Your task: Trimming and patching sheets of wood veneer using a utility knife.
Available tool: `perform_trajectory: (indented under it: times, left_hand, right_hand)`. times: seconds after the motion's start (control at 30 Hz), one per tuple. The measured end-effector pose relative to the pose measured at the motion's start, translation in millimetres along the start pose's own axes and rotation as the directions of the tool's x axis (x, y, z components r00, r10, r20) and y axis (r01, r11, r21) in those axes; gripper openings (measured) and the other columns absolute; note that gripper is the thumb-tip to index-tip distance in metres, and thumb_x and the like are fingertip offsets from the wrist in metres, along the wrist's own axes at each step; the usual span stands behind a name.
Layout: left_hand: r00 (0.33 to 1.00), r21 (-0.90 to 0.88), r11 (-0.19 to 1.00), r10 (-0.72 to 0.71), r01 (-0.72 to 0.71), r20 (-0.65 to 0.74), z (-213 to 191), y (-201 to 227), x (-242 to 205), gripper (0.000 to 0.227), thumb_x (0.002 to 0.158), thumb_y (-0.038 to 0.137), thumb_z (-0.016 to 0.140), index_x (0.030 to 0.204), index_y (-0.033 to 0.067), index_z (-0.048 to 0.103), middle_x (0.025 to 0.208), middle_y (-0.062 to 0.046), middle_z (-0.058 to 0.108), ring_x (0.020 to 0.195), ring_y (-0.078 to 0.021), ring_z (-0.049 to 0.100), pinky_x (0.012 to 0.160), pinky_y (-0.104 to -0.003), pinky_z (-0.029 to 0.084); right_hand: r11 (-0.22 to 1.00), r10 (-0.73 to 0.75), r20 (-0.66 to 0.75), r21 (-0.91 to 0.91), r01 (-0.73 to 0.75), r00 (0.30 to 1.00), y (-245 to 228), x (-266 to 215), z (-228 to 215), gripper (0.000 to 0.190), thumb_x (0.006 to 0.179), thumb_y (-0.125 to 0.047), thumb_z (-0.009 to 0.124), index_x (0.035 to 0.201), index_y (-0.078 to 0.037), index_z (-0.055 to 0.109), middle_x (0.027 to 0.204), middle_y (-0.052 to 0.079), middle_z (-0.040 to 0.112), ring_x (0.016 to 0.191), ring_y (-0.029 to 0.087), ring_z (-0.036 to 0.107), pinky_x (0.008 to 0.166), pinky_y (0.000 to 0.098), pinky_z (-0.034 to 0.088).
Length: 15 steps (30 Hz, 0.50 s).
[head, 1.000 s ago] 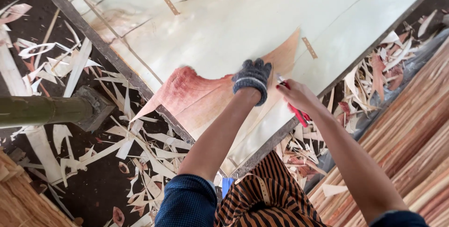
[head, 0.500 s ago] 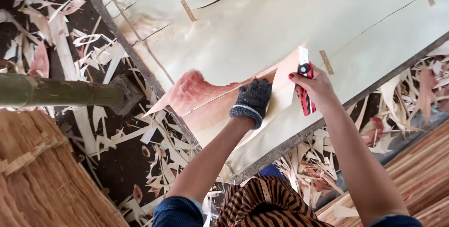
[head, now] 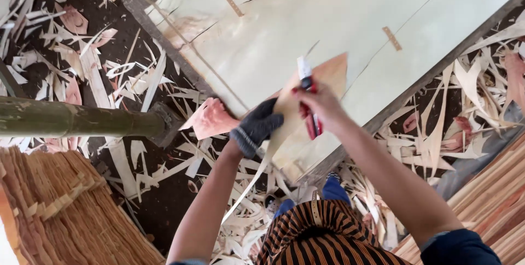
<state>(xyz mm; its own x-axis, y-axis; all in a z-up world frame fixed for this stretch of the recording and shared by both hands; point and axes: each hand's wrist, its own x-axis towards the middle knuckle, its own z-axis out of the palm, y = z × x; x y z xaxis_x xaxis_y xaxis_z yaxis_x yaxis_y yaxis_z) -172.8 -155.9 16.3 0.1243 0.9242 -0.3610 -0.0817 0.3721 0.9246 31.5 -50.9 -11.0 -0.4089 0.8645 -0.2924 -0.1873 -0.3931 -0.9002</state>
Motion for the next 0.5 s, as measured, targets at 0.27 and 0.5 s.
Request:
perform_trajectory:
  times: [0.27, 0.5]
  left_hand:
    - [0.886, 0.37, 0.862, -0.17, 0.346, -0.431, -169.5, -133.8, -190.4, 0.06, 0.086, 0.029, 0.077, 0.138, 0.0081, 0.057, 0.133, -0.009, 0.066, 0.124, -0.0242, 0.059, 0.106, -0.037, 0.047]
    - [0.852, 0.777, 0.439, -0.472, 0.451, -0.228, -171.9, -185.0, -238.7, 0.053, 0.1, 0.053, 0.049, 0.132, 0.0133, 0.063, 0.143, -0.007, 0.058, 0.133, -0.027, 0.054, 0.114, -0.045, 0.035]
  right_hand:
    - [0.67, 0.121, 0.324, -0.724, 0.163, 0.938, 62.7, -142.3, 58.3, 0.013, 0.098, -0.023, 0.061, 0.098, -0.01, 0.065, 0.069, 0.002, 0.062, 0.048, 0.008, 0.051, 0.042, 0.0208, 0.041]
    - [0.42, 0.519, 0.086, -0.892, -0.166, 0.85, 213.1, -199.3, 23.1, 0.031, 0.091, -0.033, 0.07, 0.099, -0.005, 0.062, 0.069, -0.003, 0.058, 0.053, 0.01, 0.055, 0.052, 0.0257, 0.052]
